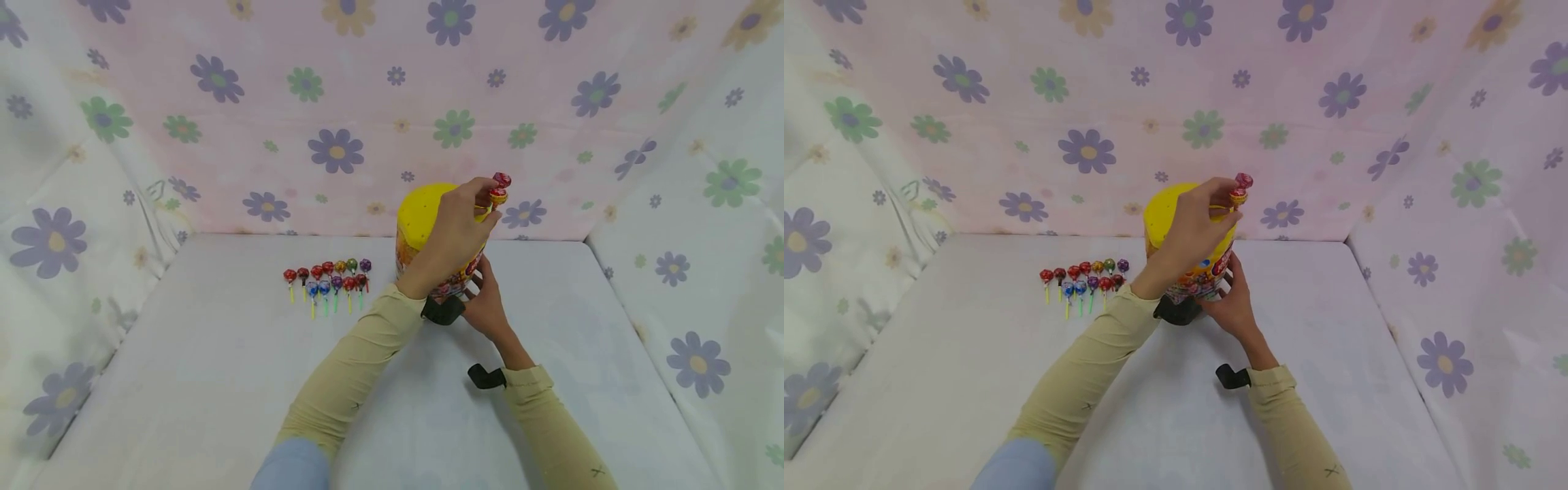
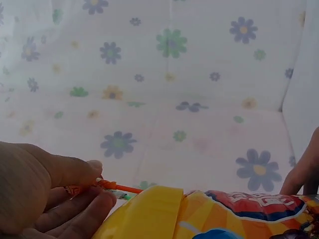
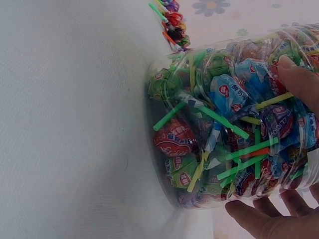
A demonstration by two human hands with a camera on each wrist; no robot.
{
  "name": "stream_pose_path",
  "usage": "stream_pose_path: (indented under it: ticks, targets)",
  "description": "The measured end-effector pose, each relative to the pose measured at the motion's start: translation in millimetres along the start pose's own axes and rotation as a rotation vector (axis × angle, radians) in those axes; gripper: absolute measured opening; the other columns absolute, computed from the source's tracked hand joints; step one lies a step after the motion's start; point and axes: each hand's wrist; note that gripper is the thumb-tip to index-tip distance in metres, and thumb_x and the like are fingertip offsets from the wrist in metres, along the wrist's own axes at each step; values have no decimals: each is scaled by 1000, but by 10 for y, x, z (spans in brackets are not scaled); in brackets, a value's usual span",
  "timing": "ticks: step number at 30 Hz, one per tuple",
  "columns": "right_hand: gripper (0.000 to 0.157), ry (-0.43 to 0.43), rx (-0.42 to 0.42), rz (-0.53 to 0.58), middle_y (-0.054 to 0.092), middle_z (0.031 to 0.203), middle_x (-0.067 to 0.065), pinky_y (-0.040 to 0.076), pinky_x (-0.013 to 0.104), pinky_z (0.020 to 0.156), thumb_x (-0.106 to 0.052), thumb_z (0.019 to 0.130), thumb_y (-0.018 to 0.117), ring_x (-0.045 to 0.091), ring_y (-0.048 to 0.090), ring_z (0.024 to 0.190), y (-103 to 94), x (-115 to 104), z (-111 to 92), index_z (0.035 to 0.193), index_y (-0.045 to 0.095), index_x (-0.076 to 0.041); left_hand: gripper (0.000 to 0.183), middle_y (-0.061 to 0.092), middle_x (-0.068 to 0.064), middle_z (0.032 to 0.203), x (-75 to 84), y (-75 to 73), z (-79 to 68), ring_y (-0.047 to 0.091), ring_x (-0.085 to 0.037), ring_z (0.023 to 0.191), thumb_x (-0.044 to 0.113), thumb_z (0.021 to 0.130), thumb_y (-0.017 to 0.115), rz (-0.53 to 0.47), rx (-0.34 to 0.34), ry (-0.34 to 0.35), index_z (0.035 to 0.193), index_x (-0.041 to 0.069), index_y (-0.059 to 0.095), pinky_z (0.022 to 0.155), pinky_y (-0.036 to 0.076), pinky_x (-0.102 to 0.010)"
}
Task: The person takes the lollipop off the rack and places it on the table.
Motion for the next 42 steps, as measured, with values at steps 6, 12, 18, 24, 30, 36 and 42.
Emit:
stream_pose_path:
  ticks: [6,12,18,24,30,36,42]
  targets:
    - [104,1,-18,7,28,158,28,38,64,111,2,81,80,52,33,145,-11,-274,-72,162,14,-5,29,72,-16,116,-38,57,43,70,-21,103,-3,96,65,-68,40,72,125,-5,61,90,55,-15]
    - [104,5,-13,3,29,156,28,38,64,111,3,80,80,53,33,145,-2,-334,-90,161,15,-4,29,72,-13,116,-57,64,46,71,-17,102,0,97,66,-163,108,139,126,0,62,87,56,-15]
    - [104,23,-10,-33,30,158,24,38,64,111,4,81,80,50,34,146,23,-299,-98,161,16,-7,33,70,-17,115,-26,16,-110,71,-21,99,3,99,64,-223,130,142,131,-1,59,84,58,-18]
    - [102,9,-3,-21,31,161,18,38,65,112,-2,82,84,46,35,146,38,-292,-113,160,20,-10,34,68,-19,112,-5,-43,-358,71,-25,97,2,99,64,-290,122,129,132,-2,58,83,60,-22]
    - [102,-18,6,-39,32,159,21,41,65,109,1,81,83,49,36,144,30,-294,-112,160,19,-7,34,69,-18,115,-127,-119,-628,71,-26,99,4,98,66,-295,182,100,131,0,60,82,62,-26]
    - [101,-31,16,-43,33,158,21,40,66,109,1,81,83,48,37,144,29,-206,-96,160,20,-6,33,68,-20,115,-511,-263,-861,71,-27,95,0,97,66,-330,284,121,129,-3,60,75,63,-31]
    - [105,-25,20,-43,34,159,12,41,64,110,-4,80,86,43,36,146,46,73,-26,161,21,-18,34,65,-27,112,-866,-535,-1115,72,-20,91,-10,93,66,-351,367,133,126,-12,59,73,63,-32]
Point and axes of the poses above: each hand's wrist, its own z-axis towards the middle knuckle, its own y-axis out of the palm, x = y × z
